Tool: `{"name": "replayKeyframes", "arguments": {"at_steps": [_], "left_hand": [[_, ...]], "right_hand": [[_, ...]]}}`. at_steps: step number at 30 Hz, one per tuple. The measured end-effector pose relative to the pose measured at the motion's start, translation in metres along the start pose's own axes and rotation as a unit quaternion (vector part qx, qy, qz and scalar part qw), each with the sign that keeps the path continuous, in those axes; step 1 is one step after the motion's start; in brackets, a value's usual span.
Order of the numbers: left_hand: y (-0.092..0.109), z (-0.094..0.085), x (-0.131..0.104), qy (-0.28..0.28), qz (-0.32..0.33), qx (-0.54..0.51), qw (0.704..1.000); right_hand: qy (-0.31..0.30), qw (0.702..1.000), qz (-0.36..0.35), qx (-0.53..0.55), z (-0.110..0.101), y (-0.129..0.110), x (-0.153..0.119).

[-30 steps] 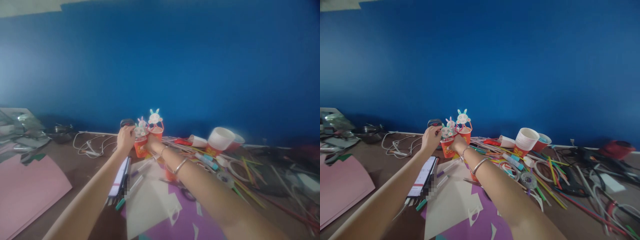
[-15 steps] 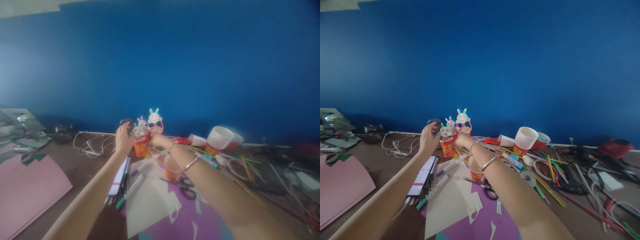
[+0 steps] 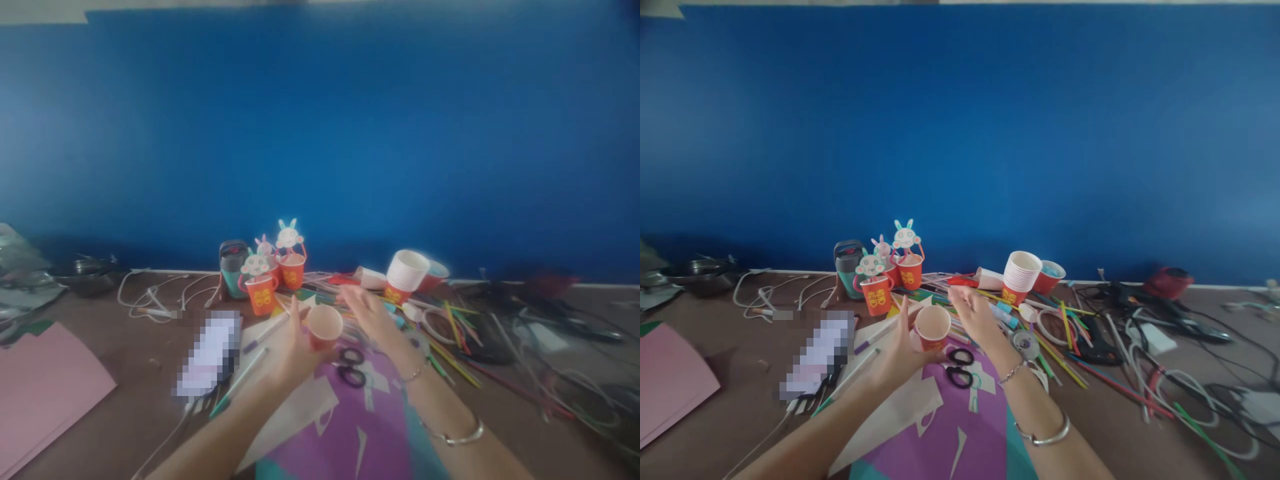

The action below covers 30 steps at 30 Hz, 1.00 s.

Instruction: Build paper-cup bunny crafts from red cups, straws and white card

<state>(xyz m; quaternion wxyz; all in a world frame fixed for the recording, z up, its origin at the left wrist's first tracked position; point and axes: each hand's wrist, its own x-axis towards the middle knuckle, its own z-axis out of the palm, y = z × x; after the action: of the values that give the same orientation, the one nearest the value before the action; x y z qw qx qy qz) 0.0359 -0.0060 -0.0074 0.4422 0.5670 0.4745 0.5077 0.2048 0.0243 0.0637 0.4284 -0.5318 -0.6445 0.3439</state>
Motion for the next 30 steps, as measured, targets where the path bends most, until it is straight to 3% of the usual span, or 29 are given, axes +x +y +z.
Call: {"name": "replayKeyframes", "arguments": {"at_steps": [5, 9, 13, 18, 25, 30], "left_hand": [[-0.003, 0.013, 0.003, 0.067, -0.004, -0.099, 0.993], [0.004, 0.006, 0.001, 0.028, 0.008, -0.167, 0.985], [0.006, 0.000, -0.001, -0.005, -0.015, -0.200, 0.980], [-0.006, -0.008, 0.000, -0.033, 0.000, -0.163, 0.986], [-0.024, -0.014, 0.001, 0.040, 0.106, -0.072, 0.991], [-0.025, -0.015, -0.001, 0.045, 0.182, -0.028, 0.982]], "right_hand": [[-0.114, 0.992, 0.042, 0.023, 0.007, 0.017, -0.015], [-0.176, 0.984, 0.029, 0.025, 0.007, 0.021, -0.017], [-0.164, 0.984, 0.001, 0.071, 0.015, 0.020, -0.016], [-0.114, 0.990, -0.011, 0.084, 0.020, 0.012, -0.019], [-0.184, 0.978, -0.051, 0.087, -0.003, 0.005, -0.024], [-0.168, 0.977, -0.064, 0.111, -0.013, 0.015, -0.014]]}}
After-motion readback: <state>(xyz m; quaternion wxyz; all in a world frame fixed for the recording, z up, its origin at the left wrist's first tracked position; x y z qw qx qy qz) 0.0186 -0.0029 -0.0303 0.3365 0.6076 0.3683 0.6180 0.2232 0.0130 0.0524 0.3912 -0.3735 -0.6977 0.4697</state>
